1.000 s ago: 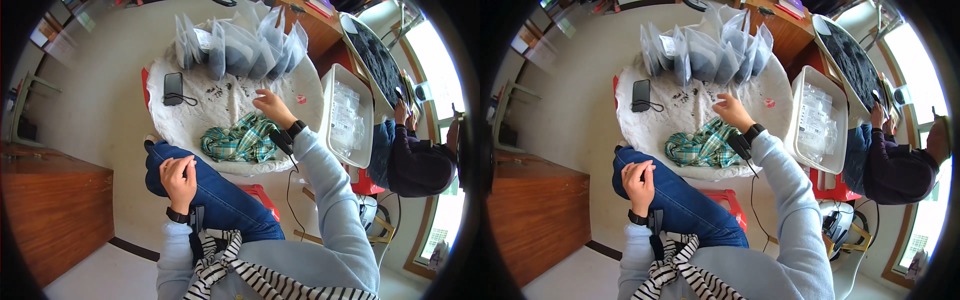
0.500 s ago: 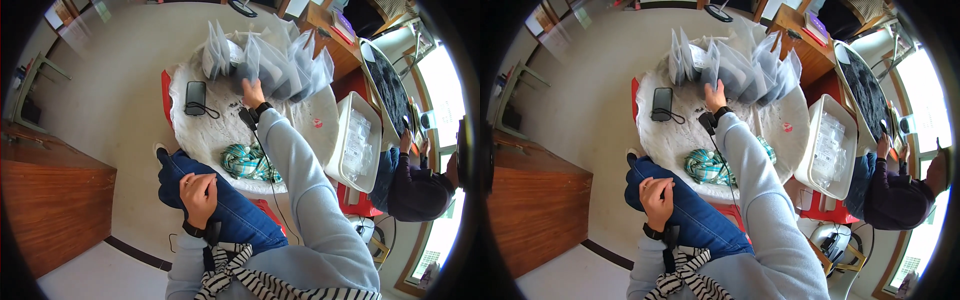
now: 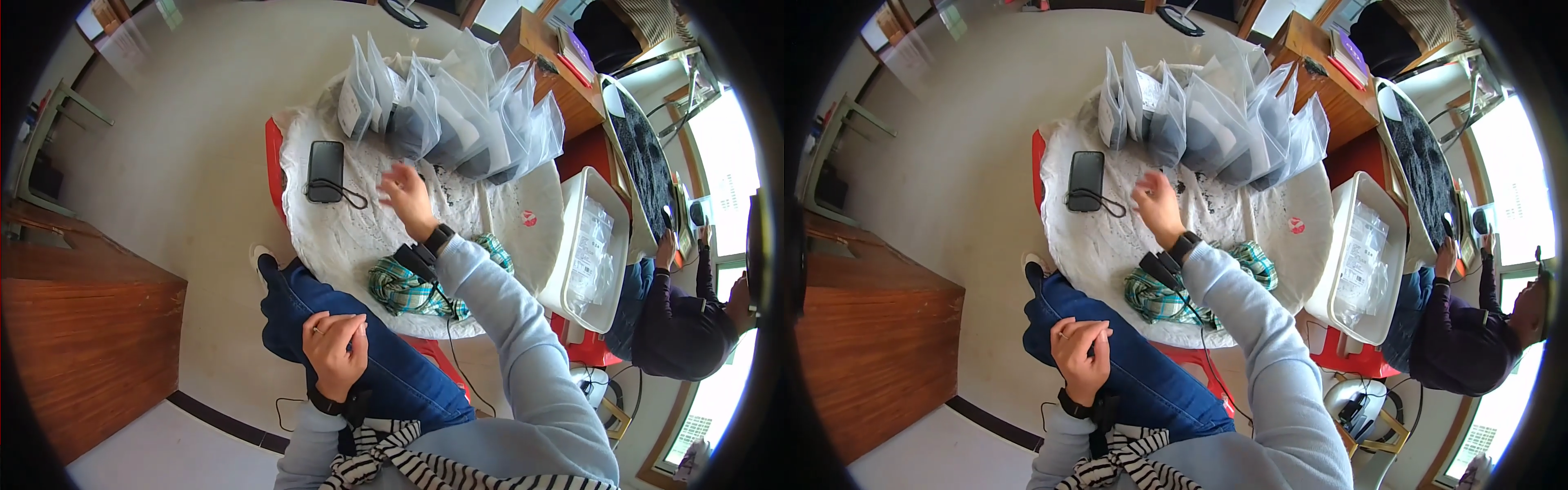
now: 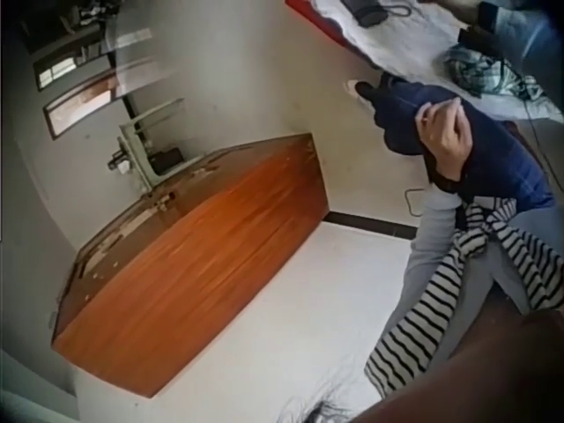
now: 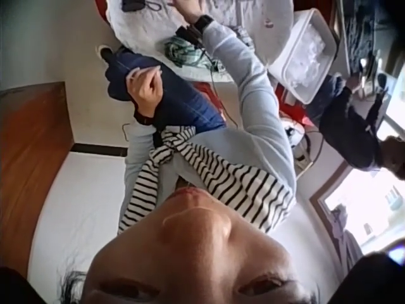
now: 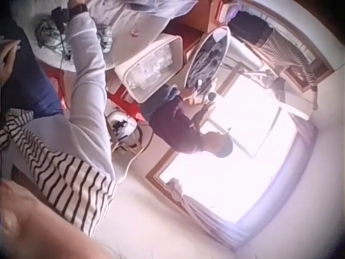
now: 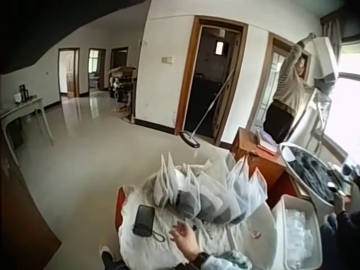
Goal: The person handles plastic bags containing black material, turning them over and setting them aside. They move a plaid cloth and other bags on the table before picking up and setting down more bags.
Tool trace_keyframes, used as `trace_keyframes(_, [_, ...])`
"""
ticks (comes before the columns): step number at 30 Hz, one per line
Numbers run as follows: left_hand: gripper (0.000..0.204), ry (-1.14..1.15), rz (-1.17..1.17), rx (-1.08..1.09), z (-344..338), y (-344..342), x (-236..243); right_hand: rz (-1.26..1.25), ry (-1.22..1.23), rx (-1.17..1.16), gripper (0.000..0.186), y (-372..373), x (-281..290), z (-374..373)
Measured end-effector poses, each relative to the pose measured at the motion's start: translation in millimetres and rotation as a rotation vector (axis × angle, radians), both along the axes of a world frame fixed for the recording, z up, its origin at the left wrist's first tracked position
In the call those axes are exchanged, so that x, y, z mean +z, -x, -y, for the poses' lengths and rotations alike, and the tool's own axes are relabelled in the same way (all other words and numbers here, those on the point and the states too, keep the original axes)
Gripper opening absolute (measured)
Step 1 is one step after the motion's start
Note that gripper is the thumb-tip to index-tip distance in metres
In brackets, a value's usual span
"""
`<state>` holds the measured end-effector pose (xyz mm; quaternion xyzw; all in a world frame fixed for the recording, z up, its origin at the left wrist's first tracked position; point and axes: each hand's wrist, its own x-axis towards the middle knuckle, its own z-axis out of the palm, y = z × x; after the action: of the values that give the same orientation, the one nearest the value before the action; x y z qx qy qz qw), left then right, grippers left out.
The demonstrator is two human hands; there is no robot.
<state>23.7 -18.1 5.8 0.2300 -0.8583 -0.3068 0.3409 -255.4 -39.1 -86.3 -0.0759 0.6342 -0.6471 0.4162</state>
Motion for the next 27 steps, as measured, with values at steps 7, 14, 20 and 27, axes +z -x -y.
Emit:
trace_keyframes(7, [0.008, 0.006, 0.006, 0.000, 2.7, 0.1, -1.0, -0.969, -0.204, -0.042, 0.086, 78.9, 26.9, 96.0])
trace_keyframes(14, [0.009, -0.012, 0.025, 0.018, 7.9, -4.5, -4.4, -1.071, -0.496, 0.164, 0.075, 112.1, 10.0, 116.4])
trace_keyframes(20, [0.009, -0.017, 0.036, 0.026, 10.8, -7.7, -4.4, -0.404, -0.092, -0.119, 0.057, 126.4, 9.1, 103.2])
trace_keyframes(27, [0.009, -0.014, 0.023, 0.026, 10.0, -1.7, -3.3, -0.700, 0.168, -0.256, 0.067, 94.7, -7.7, 106.1])
